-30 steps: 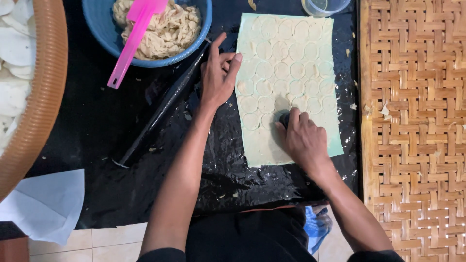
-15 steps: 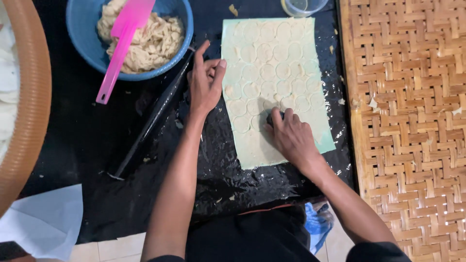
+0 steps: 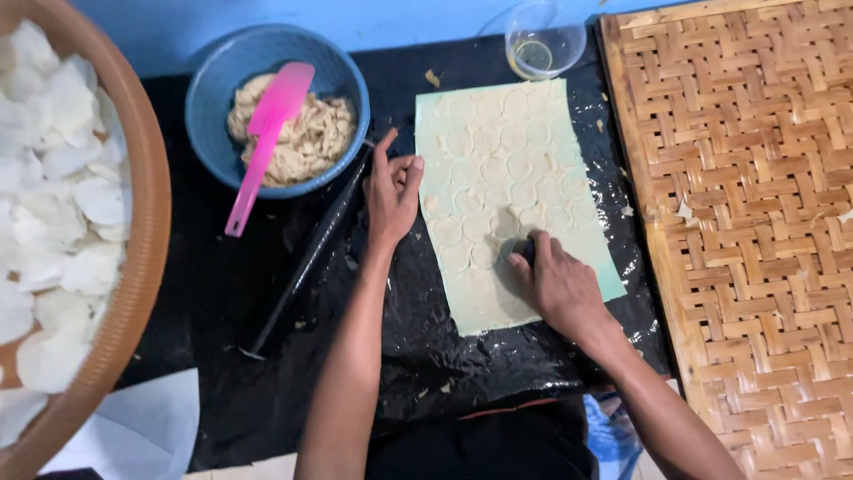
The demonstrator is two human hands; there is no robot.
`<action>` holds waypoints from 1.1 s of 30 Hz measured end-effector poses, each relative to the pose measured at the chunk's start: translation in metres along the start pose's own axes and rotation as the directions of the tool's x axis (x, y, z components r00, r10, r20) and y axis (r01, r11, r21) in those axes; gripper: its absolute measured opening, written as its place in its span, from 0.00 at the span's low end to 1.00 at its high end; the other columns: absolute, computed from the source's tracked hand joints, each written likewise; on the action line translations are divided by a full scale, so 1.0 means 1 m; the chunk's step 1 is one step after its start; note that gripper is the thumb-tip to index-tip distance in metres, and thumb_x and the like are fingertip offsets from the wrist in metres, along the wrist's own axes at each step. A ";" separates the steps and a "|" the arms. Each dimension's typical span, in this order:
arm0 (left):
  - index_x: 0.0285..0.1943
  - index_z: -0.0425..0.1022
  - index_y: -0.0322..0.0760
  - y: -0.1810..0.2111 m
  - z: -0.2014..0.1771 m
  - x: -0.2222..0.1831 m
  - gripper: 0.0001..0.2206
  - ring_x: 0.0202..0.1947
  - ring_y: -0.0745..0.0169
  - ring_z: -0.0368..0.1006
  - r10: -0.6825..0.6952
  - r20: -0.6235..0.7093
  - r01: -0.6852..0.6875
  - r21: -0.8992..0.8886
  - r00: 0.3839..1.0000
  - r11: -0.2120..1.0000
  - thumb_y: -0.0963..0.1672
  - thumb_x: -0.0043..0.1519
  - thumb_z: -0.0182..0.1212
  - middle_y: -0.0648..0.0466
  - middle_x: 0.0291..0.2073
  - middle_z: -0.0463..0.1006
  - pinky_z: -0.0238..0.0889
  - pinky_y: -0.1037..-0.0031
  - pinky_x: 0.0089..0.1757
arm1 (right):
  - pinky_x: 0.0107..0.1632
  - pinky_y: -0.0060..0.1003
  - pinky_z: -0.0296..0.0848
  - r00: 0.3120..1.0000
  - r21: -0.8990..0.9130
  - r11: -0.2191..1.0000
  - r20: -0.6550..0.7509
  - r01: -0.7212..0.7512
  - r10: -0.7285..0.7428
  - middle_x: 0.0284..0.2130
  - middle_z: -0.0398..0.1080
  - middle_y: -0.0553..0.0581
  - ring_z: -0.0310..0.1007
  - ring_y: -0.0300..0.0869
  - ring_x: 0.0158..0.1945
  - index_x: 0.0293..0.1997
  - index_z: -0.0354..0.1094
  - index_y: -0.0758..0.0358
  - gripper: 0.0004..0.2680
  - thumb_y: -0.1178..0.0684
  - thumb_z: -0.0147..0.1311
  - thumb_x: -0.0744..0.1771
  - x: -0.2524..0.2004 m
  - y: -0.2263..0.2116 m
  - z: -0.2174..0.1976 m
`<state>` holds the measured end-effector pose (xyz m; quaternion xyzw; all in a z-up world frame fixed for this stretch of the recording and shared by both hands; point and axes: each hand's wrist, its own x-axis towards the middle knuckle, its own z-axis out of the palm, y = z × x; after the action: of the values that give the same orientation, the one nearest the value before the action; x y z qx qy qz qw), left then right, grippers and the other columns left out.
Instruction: Cutting circular shapes from a thin sheet of dough using a small round cutter.
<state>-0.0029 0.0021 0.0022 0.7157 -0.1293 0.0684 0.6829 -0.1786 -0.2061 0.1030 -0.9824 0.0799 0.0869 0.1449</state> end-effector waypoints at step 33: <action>0.75 0.58 0.32 0.008 -0.003 -0.001 0.25 0.29 0.77 0.67 -0.021 0.020 0.019 0.063 1.000 0.998 0.44 0.71 0.60 0.55 0.37 0.81 0.60 0.81 0.31 | 0.32 0.50 0.76 0.999 -0.217 0.976 -0.046 -0.026 0.016 0.37 0.70 0.67 0.77 0.56 0.39 0.51 0.60 0.70 0.18 0.40 0.49 0.71 0.011 0.024 0.010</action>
<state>-0.0058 0.0050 0.0096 0.7388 -0.1269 0.0583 0.6593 -0.1737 -0.2270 0.0852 -0.9931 0.0834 0.0750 0.0336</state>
